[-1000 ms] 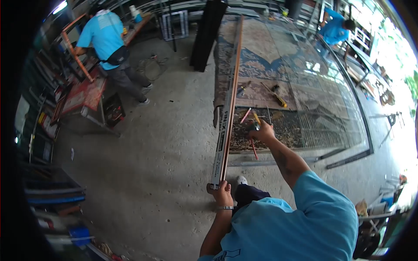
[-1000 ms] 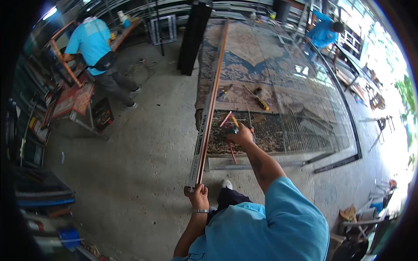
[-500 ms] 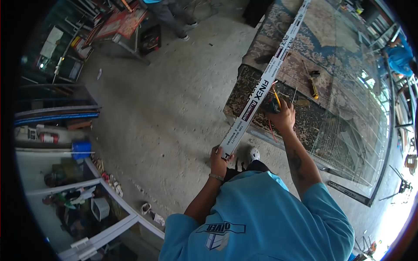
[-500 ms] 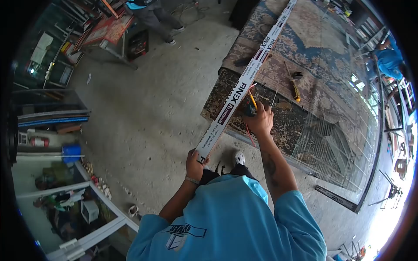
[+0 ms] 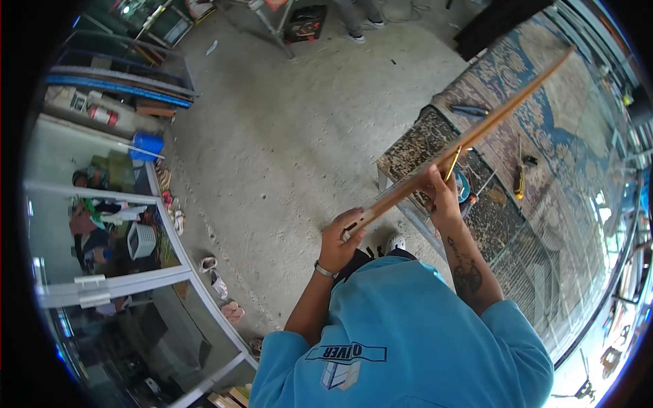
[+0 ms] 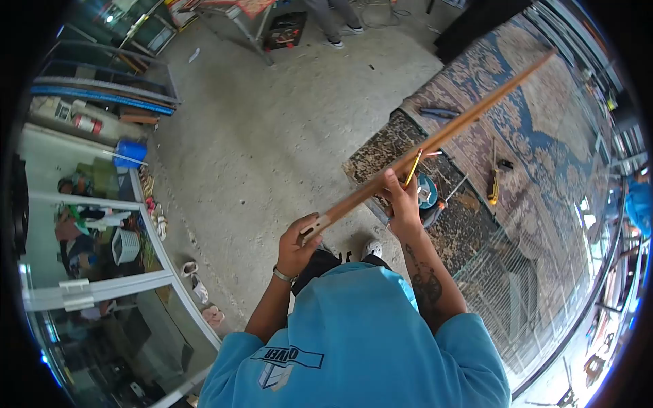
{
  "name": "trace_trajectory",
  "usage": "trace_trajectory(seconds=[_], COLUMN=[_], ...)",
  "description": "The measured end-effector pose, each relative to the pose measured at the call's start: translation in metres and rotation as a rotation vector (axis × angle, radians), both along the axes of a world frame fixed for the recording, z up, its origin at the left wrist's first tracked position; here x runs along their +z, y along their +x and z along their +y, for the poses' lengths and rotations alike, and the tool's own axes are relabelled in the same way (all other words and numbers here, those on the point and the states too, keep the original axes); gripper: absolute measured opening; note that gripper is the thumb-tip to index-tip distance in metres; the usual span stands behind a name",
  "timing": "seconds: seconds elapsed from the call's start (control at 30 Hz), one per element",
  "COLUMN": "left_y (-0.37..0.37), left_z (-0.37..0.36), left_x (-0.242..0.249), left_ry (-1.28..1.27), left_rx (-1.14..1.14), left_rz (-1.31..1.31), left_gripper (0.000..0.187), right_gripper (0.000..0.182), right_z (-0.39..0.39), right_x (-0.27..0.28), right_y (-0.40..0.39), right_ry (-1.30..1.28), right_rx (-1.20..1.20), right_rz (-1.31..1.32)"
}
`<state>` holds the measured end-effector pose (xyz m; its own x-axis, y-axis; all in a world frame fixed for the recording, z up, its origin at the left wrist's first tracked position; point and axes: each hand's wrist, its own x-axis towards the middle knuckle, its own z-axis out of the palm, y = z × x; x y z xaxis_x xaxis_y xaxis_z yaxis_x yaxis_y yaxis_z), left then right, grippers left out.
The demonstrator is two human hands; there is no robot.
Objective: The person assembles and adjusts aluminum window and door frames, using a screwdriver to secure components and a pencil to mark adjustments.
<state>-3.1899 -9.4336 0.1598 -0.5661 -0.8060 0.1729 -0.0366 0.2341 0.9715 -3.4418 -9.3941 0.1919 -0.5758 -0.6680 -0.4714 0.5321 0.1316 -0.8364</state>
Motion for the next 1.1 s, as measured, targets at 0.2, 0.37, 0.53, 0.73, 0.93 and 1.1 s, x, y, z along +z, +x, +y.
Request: trace_trajectory(seconds=[0.2, 0.37, 0.53, 0.73, 0.93, 1.1], left_y=[-0.005, 0.012, 0.01, 0.005, -0.002, -0.001], left_z=[0.005, -0.001, -0.009, -0.027, -0.029, -0.029], left_x=[0.006, -0.02, -0.053, -0.079, -0.083, -0.082], left_ry=[0.128, 0.769, 0.965, 1.309, 1.386, 1.417], left_rx=[0.15, 0.044, 0.157, 0.187, 0.216, 0.27], left_rz=[0.244, 0.365, 0.342, 0.399, 0.505, 0.602], left_gripper=[0.074, 0.055, 0.029, 0.025, 0.025, 0.026], right_gripper=[0.019, 0.032, 0.027, 0.036, 0.075, 0.049], right_z=[-0.01, -0.014, -0.024, 0.043, 0.103, 0.123], right_x=[-0.009, -0.024, -0.053, -0.052, -0.088, -0.062], right_y=[0.004, 0.009, 0.003, -0.022, -0.031, -0.044], right_ry=[-0.098, -0.021, 0.066, 0.524, 0.827, 0.542], right_rx=[-0.01, -0.117, -0.059, -0.11, -0.159, -0.119], right_rz=[-0.021, -0.032, 0.148, 1.107, 1.143, 0.82])
